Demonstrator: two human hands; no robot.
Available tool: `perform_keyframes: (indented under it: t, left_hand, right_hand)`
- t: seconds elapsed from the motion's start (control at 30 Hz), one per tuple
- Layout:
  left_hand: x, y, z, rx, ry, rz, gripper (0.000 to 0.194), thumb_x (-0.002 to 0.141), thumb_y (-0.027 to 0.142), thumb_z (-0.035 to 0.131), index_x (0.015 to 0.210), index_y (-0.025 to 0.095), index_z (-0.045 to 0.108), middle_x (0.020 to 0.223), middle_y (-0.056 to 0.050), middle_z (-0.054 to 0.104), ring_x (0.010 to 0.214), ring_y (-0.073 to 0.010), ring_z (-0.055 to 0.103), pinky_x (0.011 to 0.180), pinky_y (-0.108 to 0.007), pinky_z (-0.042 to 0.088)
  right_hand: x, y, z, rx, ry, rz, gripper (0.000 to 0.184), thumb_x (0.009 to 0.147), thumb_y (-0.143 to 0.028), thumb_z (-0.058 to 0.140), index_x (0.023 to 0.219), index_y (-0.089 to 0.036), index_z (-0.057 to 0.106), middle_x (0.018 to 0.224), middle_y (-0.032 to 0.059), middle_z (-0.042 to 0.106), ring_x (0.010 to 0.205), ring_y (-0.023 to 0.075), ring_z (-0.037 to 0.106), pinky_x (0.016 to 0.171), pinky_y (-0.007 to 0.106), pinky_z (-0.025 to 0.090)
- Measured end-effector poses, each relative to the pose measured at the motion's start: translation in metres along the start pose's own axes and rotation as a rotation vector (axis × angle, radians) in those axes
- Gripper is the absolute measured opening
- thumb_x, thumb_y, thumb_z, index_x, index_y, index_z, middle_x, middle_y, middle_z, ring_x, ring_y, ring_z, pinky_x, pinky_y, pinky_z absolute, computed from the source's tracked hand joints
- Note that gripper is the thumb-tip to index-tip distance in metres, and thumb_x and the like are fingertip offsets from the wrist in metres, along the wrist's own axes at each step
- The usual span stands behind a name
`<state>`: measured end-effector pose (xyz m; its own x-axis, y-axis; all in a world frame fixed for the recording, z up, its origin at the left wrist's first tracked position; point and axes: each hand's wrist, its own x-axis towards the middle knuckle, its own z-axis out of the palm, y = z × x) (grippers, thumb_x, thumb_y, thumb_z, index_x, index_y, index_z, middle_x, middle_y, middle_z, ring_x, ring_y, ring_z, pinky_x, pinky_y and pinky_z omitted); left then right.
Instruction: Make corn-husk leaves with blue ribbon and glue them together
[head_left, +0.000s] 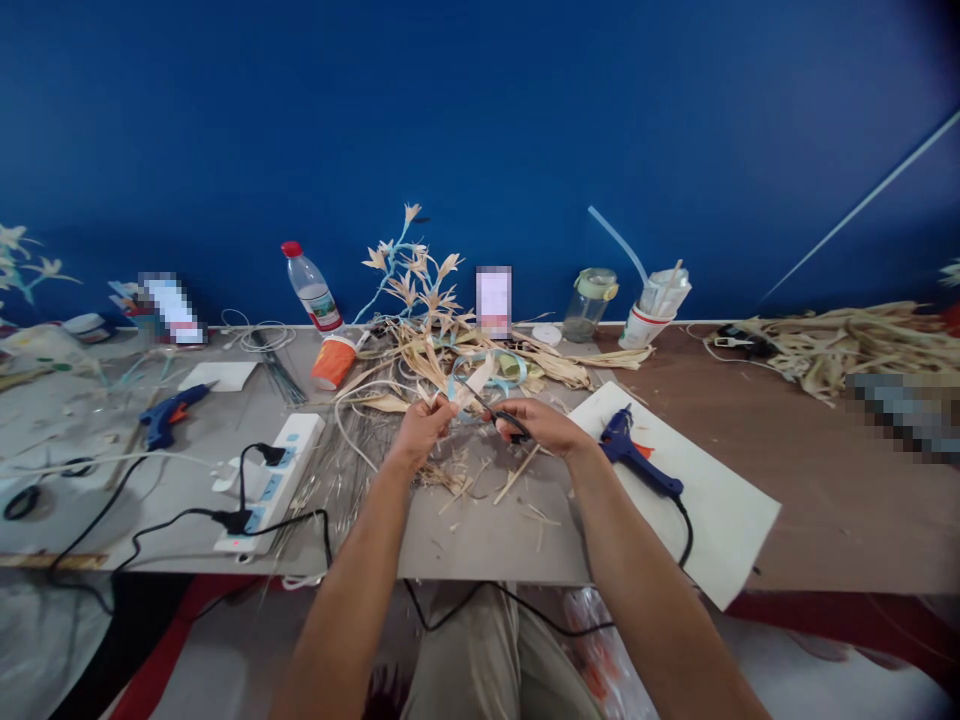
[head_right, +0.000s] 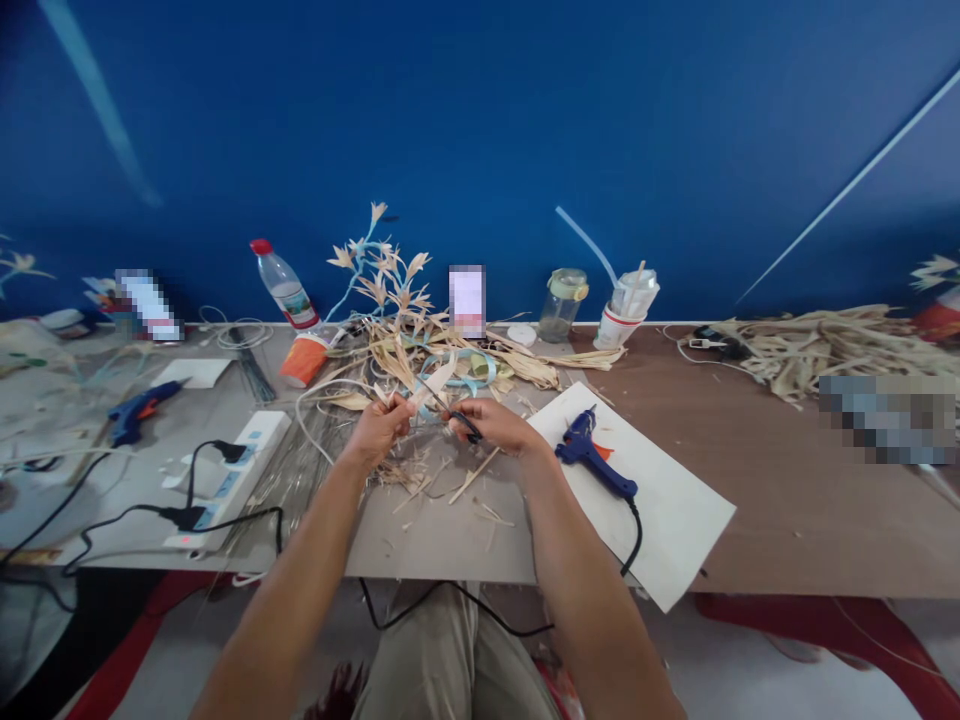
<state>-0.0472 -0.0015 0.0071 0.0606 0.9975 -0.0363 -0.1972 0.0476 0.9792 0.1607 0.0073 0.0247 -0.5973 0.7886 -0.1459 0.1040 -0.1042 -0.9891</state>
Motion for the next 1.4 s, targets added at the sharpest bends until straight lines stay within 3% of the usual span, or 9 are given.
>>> perform_keyframes:
  t: [0.5, 0.57, 0.7, 0.8, 1.07, 1.4]
  left_hand:
    - [-0.001, 0.001, -0.002, 0.061, -0.009, 0.001, 0.032, 0.062, 0.036, 0.071, 0.054, 0.016, 0.047, 0.041, 0.007, 0.037, 0.039, -0.0042, 0.031, 0.043, -0.021, 0.022]
    - [-0.002, 0.002, 0.0, 0.047, -0.016, -0.014, 0.035, 0.061, 0.038, 0.072, 0.054, 0.016, 0.046, 0.041, 0.007, 0.036, 0.038, -0.0039, 0.03, 0.043, -0.02, 0.021]
    - [-0.004, 0.003, 0.006, 0.009, -0.018, -0.021, 0.039, 0.061, 0.04, 0.072, 0.051, 0.016, 0.043, 0.041, 0.008, 0.034, 0.038, -0.0029, 0.027, 0.042, -0.02, 0.021]
    - [-0.003, 0.001, 0.01, 0.001, -0.027, -0.025, 0.038, 0.061, 0.04, 0.072, 0.052, 0.016, 0.044, 0.042, 0.008, 0.035, 0.038, -0.0029, 0.027, 0.042, -0.02, 0.022]
    - [0.0, -0.012, 0.011, 0.091, -0.116, -0.03, 0.036, 0.065, 0.042, 0.068, 0.056, 0.015, 0.046, 0.044, 0.007, 0.036, 0.04, -0.0032, 0.028, 0.043, -0.02, 0.021]
    - [-0.003, -0.013, 0.011, 0.202, -0.168, -0.107, 0.031, 0.062, 0.04, 0.07, 0.067, 0.013, 0.057, 0.049, 0.007, 0.039, 0.044, -0.004, 0.029, 0.044, -0.019, 0.022]
  right_hand:
    - [-0.004, -0.005, -0.004, -0.009, 0.035, 0.054, 0.04, 0.06, -0.036, 0.073, 0.094, -0.016, 0.066, 0.061, -0.0049, 0.051, 0.054, 0.0067, 0.039, 0.052, 0.022, 0.028]
    - [-0.001, -0.002, -0.005, 0.012, 0.097, 0.028, 0.04, 0.061, -0.038, 0.072, 0.094, -0.016, 0.065, 0.063, -0.0044, 0.051, 0.056, 0.0074, 0.041, 0.054, 0.022, 0.03]
    - [0.007, 0.004, -0.003, 0.169, 0.36, -0.182, 0.047, 0.063, -0.042, 0.071, 0.102, -0.019, 0.06, 0.073, -0.0025, 0.054, 0.066, 0.0098, 0.047, 0.062, 0.023, 0.038]
    - [0.016, 0.006, 0.005, 0.272, 0.471, -0.266, 0.05, 0.059, -0.041, 0.074, 0.101, -0.02, 0.057, 0.076, -0.0014, 0.056, 0.072, 0.0119, 0.052, 0.068, 0.025, 0.041]
    - [0.029, 0.011, 0.024, 0.382, 0.574, -0.308, 0.051, 0.049, -0.027, 0.078, 0.096, -0.021, 0.057, 0.075, -0.0027, 0.062, 0.068, 0.011, 0.055, 0.063, 0.024, 0.044]
    - [0.026, 0.007, 0.019, 0.391, 0.674, -0.238, 0.044, 0.047, -0.029, 0.078, 0.086, -0.02, 0.061, 0.061, -0.005, 0.059, 0.055, 0.0094, 0.053, 0.055, 0.023, 0.043]
